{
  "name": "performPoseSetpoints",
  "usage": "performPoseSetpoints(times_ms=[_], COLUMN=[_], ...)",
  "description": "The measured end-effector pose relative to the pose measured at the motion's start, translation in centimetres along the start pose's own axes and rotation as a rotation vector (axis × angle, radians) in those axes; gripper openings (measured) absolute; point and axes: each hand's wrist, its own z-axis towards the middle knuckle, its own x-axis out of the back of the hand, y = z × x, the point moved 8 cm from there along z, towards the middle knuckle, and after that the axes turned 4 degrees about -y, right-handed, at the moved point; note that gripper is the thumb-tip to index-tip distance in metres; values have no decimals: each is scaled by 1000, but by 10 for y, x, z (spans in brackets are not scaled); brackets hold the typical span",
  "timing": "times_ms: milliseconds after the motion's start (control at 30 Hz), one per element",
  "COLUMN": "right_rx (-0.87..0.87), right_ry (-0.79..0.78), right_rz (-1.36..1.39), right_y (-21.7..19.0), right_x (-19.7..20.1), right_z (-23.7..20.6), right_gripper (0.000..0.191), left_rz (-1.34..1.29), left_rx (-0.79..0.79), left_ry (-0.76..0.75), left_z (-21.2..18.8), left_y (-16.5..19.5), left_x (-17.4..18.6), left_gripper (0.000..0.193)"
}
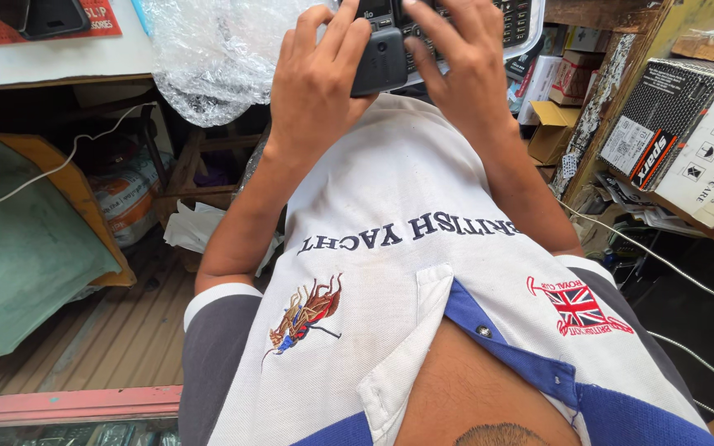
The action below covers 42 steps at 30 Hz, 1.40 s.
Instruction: The person sits on the floor and handles multiple black feature phones, picking them up, inspecting them, and placing them into a clear plastic container. The person also handles bubble wrap and adjusts the container while organizing the phones.
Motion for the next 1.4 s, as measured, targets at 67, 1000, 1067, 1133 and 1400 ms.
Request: performPoseSetpoints(times_ms=[67, 1000, 1067, 1133, 1400], right_rx=[39, -36, -81, -85, -12], right_ry=[-39, -92, -101, -122, -211], right_rz=[-52, 72, 87, 76, 24], right_y=[-3, -24, -2, 19, 52], right_x=[-5, -35, -28, -20, 8], right_z=[2, 20, 11, 4, -5], right_gripper=[35, 66, 65, 63, 59], left_rz=[-47, -433, -416, -739, -1542], left_rx=[-3, 545, 665, 853, 944], left_ry=[22, 415, 386, 273, 483], left_z=[-3, -75, -99, -126, -147], left_y=[-2, -76, -86, -97, -89], left_x=[6, 67, 75, 61, 5], left_gripper=[68, 29, 29, 23, 29])
